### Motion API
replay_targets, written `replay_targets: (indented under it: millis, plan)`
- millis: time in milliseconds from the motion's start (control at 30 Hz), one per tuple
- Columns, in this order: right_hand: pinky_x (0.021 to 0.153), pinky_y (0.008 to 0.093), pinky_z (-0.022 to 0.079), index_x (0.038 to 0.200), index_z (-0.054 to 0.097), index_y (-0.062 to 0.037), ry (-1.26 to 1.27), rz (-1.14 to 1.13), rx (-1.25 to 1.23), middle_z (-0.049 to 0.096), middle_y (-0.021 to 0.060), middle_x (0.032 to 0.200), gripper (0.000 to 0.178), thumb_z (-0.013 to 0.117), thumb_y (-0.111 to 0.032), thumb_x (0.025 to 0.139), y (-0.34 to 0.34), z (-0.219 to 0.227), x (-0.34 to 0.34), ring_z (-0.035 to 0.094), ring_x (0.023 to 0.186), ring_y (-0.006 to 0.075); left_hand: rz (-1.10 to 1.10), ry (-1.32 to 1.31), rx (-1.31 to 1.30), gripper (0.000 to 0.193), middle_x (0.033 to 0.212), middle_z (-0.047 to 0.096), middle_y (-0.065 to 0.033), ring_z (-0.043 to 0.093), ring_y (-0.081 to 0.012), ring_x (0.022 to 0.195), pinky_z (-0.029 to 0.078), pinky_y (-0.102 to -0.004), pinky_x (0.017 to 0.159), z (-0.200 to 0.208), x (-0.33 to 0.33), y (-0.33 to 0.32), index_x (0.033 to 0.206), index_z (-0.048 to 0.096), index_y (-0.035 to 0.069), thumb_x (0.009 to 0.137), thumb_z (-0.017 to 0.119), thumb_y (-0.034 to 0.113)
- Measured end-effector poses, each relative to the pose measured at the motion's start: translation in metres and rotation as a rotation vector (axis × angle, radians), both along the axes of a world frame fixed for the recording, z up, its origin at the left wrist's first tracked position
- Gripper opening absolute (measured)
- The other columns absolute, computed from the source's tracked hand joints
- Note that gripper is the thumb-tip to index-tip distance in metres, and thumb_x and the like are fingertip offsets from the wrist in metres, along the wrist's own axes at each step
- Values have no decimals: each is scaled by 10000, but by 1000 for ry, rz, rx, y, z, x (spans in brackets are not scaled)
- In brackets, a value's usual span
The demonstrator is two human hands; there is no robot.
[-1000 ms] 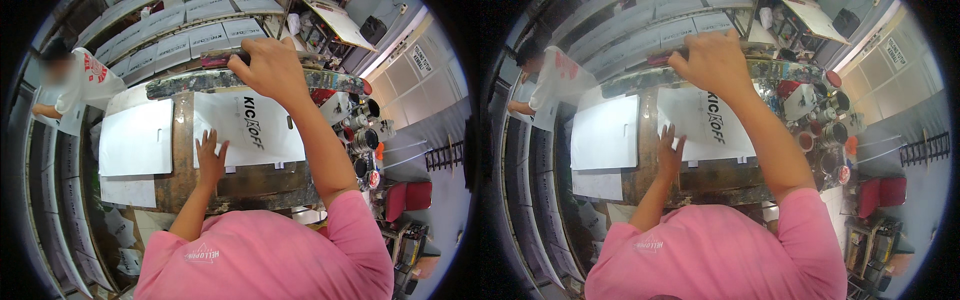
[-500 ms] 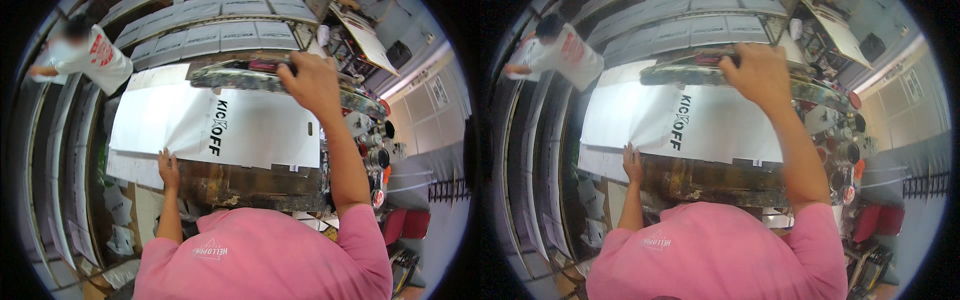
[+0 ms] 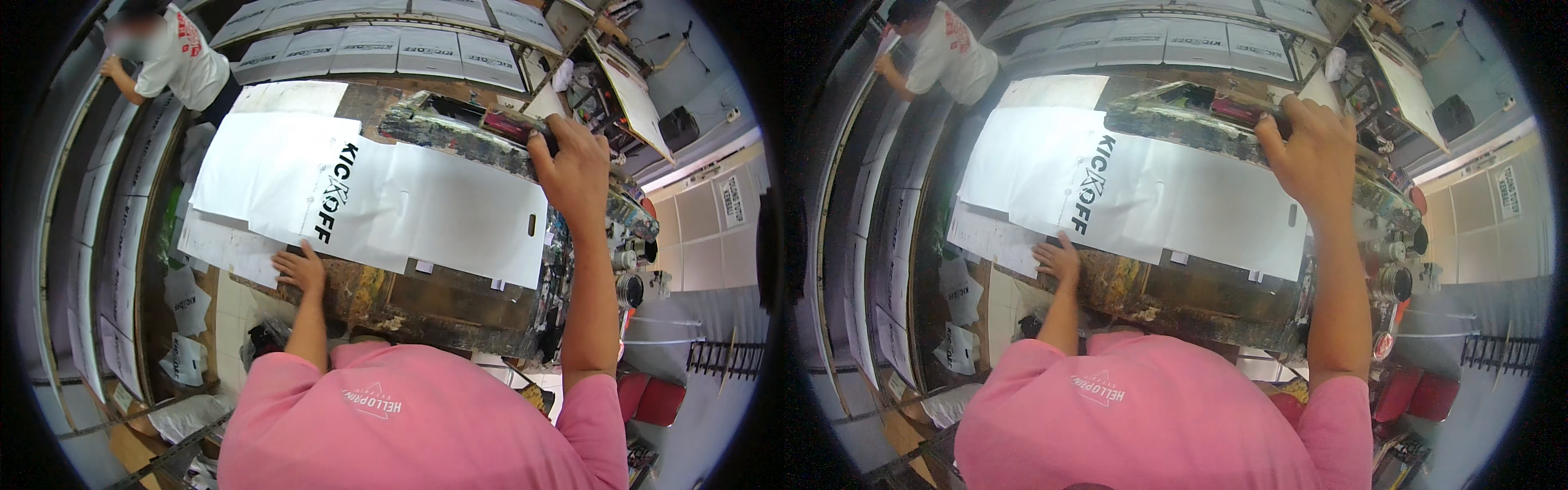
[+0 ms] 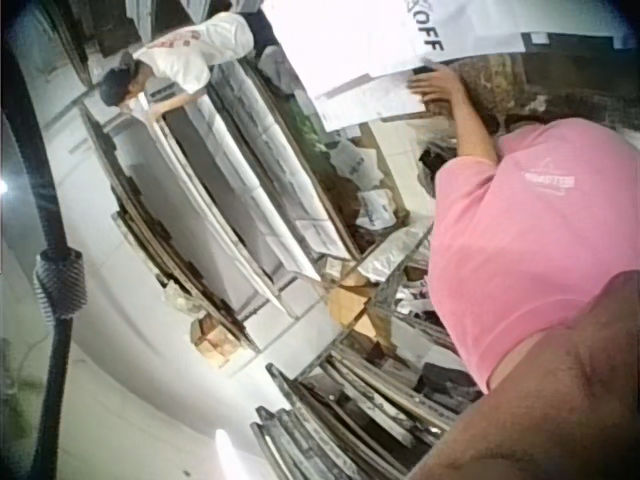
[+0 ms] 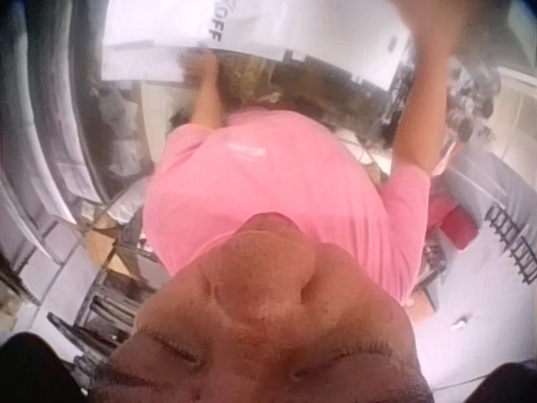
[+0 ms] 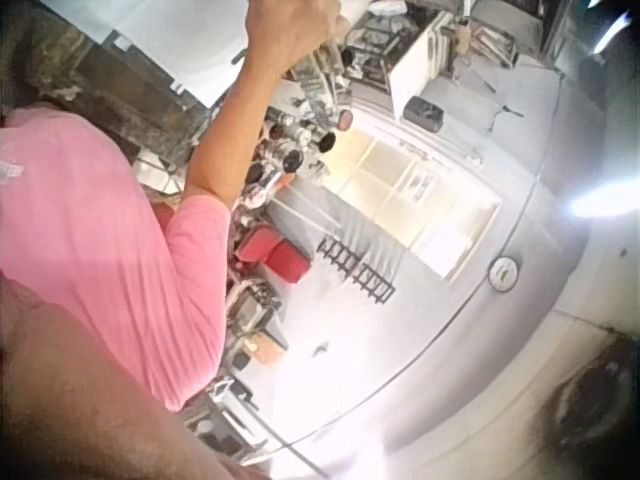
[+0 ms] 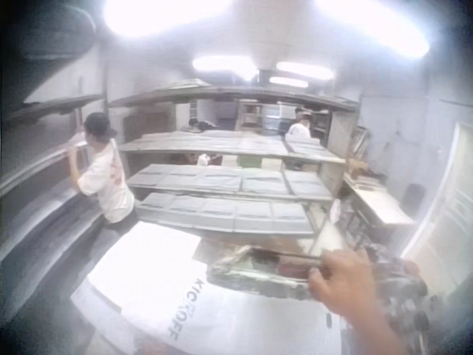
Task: The person performs screen printing on white tote bags by placing a bag on the workspace, pulling ink across a mesh screen with a squeegee, and then lifting the bag to place it on a drying rack.
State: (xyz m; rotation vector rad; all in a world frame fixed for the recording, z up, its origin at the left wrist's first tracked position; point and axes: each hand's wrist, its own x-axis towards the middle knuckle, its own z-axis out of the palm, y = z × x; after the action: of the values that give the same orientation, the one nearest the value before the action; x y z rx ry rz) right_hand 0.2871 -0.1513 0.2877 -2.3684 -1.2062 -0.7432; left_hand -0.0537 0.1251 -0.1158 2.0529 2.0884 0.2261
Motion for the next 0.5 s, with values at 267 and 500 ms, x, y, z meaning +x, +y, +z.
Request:
replay_targets:
  millis: [267,500]
  plan:
    - [839,482,417,895,677,-28,-53,0,-7,666,152,837,363,604,-381,929,-6,-10,-3,643,867,352,-124,96,78,965,1692,129,-346,56,-450,1602,3,-656,1247,-8,17,-25,1609,175,-134,1067,277,658]
    - [824,472,425,907,675,-18,-85,13,29,668,170,867,387,589,-394,944,-6,-15,-1,645,882,366,-138,113,70,872,1692,139,-337,78,-460,1596,28,-664,1244,-13,17,-24,1615,160,-121,1102,219,582]
